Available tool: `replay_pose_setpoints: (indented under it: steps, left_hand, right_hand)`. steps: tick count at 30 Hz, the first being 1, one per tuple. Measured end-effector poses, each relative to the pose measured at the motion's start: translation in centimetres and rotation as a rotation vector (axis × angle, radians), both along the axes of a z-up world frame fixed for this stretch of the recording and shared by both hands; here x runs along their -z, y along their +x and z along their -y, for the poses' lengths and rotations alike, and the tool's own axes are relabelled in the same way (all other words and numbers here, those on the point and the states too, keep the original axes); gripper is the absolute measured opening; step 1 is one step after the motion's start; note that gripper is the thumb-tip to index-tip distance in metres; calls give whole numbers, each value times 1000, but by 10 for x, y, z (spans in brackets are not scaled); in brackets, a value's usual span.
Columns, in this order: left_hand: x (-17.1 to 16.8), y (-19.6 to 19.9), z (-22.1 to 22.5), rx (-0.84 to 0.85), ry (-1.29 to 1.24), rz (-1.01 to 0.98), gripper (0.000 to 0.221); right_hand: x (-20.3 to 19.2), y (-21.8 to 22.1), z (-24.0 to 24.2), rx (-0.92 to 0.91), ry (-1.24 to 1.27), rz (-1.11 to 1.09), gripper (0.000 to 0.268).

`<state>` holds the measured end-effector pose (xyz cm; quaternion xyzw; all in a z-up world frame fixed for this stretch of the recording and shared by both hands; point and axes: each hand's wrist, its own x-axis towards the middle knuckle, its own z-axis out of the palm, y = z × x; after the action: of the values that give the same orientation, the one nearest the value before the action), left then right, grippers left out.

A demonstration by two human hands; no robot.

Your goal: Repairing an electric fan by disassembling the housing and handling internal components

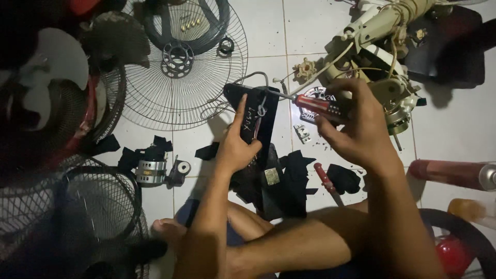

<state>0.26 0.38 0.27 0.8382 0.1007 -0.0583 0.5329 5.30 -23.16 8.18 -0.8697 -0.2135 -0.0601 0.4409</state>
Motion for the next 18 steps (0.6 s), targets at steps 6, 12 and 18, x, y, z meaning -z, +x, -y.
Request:
replay_pose_setpoints:
  steps: [6,12,18]
  left_hand:
    - [7,-5,2,63,-13,-56,104]
    - [-7,-2,2,17,-61,-180,104]
    - [22,-3,1,64,35,30,102]
  right_hand:
    - [-7,1,4,113,-153,-70,39]
    - [-19,-6,1,-4,-23,-135,49]
    - [-3,0,9,-2,-99,-21,49]
